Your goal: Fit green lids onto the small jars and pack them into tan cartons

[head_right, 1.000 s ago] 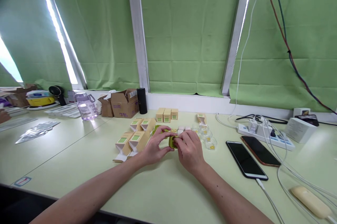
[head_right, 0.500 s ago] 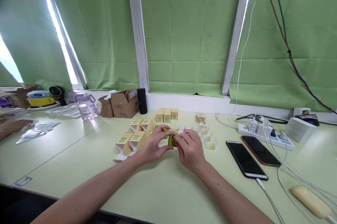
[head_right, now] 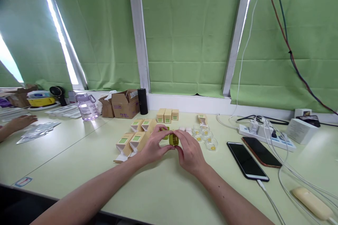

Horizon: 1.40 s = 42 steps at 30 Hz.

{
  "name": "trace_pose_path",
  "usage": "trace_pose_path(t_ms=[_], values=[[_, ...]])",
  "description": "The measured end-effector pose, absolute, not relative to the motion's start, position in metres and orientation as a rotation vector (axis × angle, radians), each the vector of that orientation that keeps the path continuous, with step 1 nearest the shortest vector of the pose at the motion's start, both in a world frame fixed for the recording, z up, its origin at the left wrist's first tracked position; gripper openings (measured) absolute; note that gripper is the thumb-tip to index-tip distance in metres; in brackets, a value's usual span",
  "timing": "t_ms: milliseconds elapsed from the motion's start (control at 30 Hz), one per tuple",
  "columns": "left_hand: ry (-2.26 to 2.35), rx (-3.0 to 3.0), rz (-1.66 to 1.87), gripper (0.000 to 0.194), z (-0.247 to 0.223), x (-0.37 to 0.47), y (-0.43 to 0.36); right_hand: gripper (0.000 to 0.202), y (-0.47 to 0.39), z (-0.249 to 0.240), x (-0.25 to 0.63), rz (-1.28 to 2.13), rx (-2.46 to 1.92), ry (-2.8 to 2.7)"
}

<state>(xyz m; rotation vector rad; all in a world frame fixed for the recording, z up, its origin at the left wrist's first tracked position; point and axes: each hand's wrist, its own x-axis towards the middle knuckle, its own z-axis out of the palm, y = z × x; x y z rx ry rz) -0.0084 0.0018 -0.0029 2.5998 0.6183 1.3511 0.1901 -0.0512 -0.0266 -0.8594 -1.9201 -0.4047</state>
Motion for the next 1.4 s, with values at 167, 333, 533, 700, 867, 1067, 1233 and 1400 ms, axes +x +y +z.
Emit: trace_pose_path(t_ms=[167, 333, 533, 700, 867, 1067, 1233, 1400], values=[[0.694, 2.436, 1.360, 0.055, 0.000, -0.006, -0.003, 0.056, -0.049, -0.030, 0.191, -0.311, -0.886, -1.870], [0.742, 2.278, 1.381, 0.027, 0.004, -0.004, -0.006, 0.047, -0.049, -0.029, 0.190, -0.172, -0.908, -1.719], [0.883, 2.078, 1.374, 0.011, -0.001, 0.003, -0.003, 0.042, -0.048, -0.029, 0.189, -0.149, -0.893, -1.668], [0.913, 1.946, 1.315, 0.014, -0.001, 0.009, -0.004, 0.042, -0.048, -0.030, 0.188, -0.173, -0.886, -1.706], [0.919, 1.760, 1.243, 0.019, -0.001, 0.012, -0.005, 0.044, -0.048, -0.033, 0.189, -0.232, -0.893, -1.739], [0.909, 1.654, 1.192, 0.026, 0.001, 0.013, -0.007, 0.047, -0.047, -0.033, 0.190, -0.276, -0.883, -1.763], [0.919, 1.675, 1.171, 0.027, 0.003, 0.013, -0.007, 0.046, -0.047, -0.034, 0.190, -0.269, -0.889, -1.763], [0.938, 1.666, 1.158, 0.025, 0.004, 0.012, -0.008, 0.044, -0.046, -0.035, 0.189, -0.229, -0.901, -1.757]])
